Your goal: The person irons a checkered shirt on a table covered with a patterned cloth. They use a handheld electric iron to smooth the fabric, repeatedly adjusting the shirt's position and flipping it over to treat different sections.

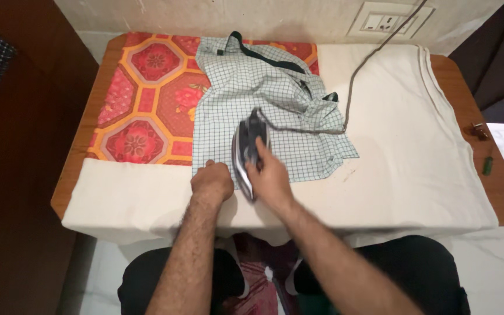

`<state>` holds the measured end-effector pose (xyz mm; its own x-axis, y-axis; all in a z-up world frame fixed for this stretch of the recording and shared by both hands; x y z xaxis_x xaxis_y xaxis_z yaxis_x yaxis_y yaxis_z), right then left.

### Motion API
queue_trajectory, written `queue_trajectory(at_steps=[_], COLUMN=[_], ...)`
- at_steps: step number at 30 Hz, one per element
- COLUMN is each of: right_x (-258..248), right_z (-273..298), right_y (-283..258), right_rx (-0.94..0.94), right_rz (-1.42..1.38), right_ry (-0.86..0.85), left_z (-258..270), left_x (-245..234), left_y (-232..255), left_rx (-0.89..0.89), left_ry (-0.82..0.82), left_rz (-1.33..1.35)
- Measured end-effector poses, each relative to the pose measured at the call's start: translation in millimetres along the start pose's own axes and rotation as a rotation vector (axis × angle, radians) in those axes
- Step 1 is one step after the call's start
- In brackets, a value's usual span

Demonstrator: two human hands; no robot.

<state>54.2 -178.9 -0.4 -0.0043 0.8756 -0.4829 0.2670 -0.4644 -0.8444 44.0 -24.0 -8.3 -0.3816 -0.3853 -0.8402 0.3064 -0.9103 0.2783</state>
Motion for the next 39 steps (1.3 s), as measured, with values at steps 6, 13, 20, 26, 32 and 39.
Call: queue_trajectory(at_steps=[6,13,20,26,32,39], right_x=[-5,-48,-59,-74,-110,-124], right_z=[-34,-69,1,-76,-51,-30], right_y=[10,31,30,30,42,53], right_rx=[0.208,0.143,0.205,0.099,0.078,0.034], right_rz=[0.162,0.215,0.203,0.333,0.366,0.364], right_ry=[-0.007,-0.036,0.003,0.017,-0.098,-0.035], left_z=[3,5,2,4,4,4], left_x=[1,1,5,5,4,6], left_y=[4,6,7,5,7,9], left_rx=[-0.008,-0.011,-0.004,-0.004,-0.028,-0.014], left_ry=[0.0,-0.022,-0.008,0.011,-0.049,-0.033], left_rz=[-0.018,-0.014,-0.034,-0.036,-0.045,-0.07])
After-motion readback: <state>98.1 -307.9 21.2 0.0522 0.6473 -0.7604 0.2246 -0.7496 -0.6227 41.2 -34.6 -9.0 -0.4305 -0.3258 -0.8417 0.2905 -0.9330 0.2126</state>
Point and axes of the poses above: each hand's wrist, its own z-axis away from the middle knuckle, its own x-axis out of the palm, y = z × x, the point moved 4 cm from there along -z, towards the middle knuckle, and after that the axes turned 1 degree about -y, right-handed, at the moved point
